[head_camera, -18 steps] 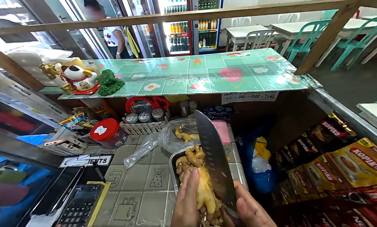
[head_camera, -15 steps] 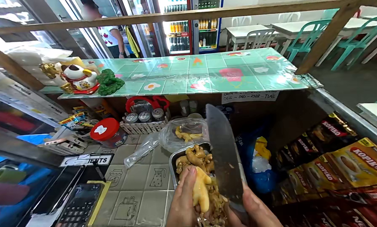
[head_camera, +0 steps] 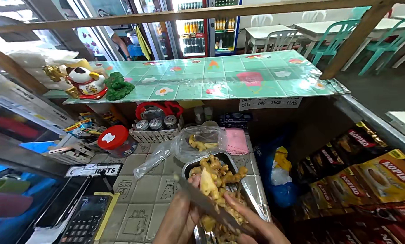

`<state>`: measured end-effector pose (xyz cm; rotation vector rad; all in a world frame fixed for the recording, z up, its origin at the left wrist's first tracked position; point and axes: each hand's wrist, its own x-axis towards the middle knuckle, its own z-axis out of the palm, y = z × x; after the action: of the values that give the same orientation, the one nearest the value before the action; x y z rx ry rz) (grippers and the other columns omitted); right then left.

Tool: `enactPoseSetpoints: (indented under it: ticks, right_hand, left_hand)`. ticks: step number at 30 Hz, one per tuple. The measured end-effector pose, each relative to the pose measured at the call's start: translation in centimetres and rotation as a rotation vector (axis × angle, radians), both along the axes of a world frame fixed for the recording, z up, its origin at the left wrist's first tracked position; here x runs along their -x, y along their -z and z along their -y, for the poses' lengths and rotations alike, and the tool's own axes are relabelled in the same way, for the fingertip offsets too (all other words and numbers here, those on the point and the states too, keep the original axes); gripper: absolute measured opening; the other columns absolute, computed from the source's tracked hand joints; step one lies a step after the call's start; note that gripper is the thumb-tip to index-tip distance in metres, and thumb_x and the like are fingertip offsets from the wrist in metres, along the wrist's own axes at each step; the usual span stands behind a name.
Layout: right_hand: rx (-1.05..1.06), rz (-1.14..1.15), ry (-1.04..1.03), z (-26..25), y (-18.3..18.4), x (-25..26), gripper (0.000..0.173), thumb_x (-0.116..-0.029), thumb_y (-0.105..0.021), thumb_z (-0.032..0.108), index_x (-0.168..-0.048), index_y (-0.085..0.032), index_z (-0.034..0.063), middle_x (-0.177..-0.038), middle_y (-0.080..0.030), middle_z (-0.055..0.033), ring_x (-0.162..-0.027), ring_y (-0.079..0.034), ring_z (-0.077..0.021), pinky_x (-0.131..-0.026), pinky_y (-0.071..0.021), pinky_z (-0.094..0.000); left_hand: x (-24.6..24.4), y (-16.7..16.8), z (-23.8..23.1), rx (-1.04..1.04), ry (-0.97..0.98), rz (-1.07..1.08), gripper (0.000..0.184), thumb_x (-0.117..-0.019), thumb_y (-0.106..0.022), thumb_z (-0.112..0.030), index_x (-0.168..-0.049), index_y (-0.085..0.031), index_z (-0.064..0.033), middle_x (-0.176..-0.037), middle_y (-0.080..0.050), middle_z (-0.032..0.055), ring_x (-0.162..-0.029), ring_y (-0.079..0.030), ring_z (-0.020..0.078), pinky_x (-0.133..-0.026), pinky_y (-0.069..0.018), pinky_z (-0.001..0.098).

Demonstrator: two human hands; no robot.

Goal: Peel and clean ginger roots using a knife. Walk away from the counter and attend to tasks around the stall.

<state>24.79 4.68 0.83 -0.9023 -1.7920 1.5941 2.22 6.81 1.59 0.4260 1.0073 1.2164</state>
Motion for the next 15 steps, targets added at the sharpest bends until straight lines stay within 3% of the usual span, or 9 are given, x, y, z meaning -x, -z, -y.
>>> enactPoseSetpoints:
  ticks: [2, 4, 6, 7, 8, 12, 15]
  right_hand:
    - [-0.115, 0.080, 0.021, 0.2, 0.2, 0.2, 0.068, -0.1032, -0.060, 0.035, -0.160, -0.034, 0.0077, -0.086, -0.067, -0.0132, -0.059, -0.055, -0.0163, -0.059, -0.0524, -0.0374]
    - [-0.199, 0.109, 0.063, 0.3, 0.3, 0.5, 0.074, -0.0990, -0.066, 0.038, -0.159, -0.037, 0.0059, -0.087, -0.068, -0.0146, -0.060, -0.057, -0.0201, -0.059, -0.0524, -0.0425]
    - [-0.258, 0.110, 0.073, 0.2, 0.2, 0.7, 0.076, -0.0972, -0.068, 0.038, -0.158, -0.037, 0.0038, -0.116, -0.071, -0.0169, -0.076, -0.066, -0.0191, -0.071, -0.0569, -0.0413]
    - [-0.271, 0.105, 0.079, 0.1, 0.0, 0.8, 0.076, -0.0967, -0.069, 0.037, -0.157, -0.038, 0.0028, -0.119, -0.070, -0.0179, -0.079, -0.067, -0.0198, -0.073, -0.0574, -0.0415]
    - [-0.283, 0.101, 0.094, 0.1, -0.1, 0.9, 0.075, -0.0961, -0.071, 0.036, -0.156, -0.040, 0.0023, -0.113, -0.071, -0.0179, -0.076, -0.066, -0.0200, -0.070, -0.0564, -0.0413]
    - [-0.371, 0.185, 0.128, 0.3, -1.0, 0.7, 0.073, -0.0955, -0.071, 0.041, -0.154, -0.046, 0.0068, -0.100, -0.075, -0.0142, -0.070, -0.068, -0.0205, -0.066, -0.0579, -0.0429]
    - [-0.438, 0.205, 0.144, 0.3, -1.1, 0.6, 0.071, -0.0945, -0.072, 0.042, -0.152, -0.049, 0.0077, -0.108, -0.075, -0.0132, -0.075, -0.070, -0.0193, -0.069, -0.0590, -0.0417]
  left_hand:
    - [0.0, 0.5, -0.2, -0.037, 0.067, -0.016, 0.037, -0.1124, -0.030, -0.025, -0.132, -0.050, 0.0002, -0.109, -0.071, 0.0149, -0.082, -0.071, 0.0157, -0.072, -0.0601, 0.0271]
    - [-0.3, 0.1, -0.3, -0.028, 0.120, -0.055, 0.038, -0.1127, -0.027, -0.026, -0.131, -0.048, -0.0009, -0.108, -0.072, 0.0134, -0.078, -0.071, 0.0137, -0.069, -0.0588, 0.0252]
    - [-0.6, -0.8, -0.1, 0.011, 0.119, -0.080, 0.035, -0.1125, -0.029, -0.027, -0.126, -0.051, -0.0030, -0.094, -0.071, 0.0083, -0.074, -0.069, 0.0113, -0.069, -0.0587, 0.0249]
    - [-0.8, -1.1, 0.0, 0.021, 0.113, -0.090, 0.033, -0.1124, -0.030, -0.026, -0.124, -0.052, -0.0038, -0.088, -0.069, 0.0059, -0.072, -0.068, 0.0103, -0.069, -0.0587, 0.0251]
    - [-0.9, -1.3, 0.2, 0.017, 0.110, -0.101, 0.032, -0.1122, -0.031, -0.025, -0.123, -0.053, -0.0042, -0.086, -0.069, 0.0042, -0.071, -0.067, 0.0094, -0.069, -0.0584, 0.0250]
    - [-1.3, -2.2, 0.7, -0.021, 0.143, -0.130, 0.034, -0.1120, -0.032, -0.027, -0.131, -0.048, -0.0045, -0.101, -0.069, 0.0034, -0.090, -0.069, 0.0101, -0.084, -0.0583, 0.0290]
    - [-1.5, -2.5, 1.0, -0.031, 0.121, -0.105, 0.033, -0.1121, -0.032, -0.026, -0.131, -0.048, -0.0042, -0.100, -0.070, 0.0033, -0.090, -0.069, 0.0097, -0.083, -0.0585, 0.0281]
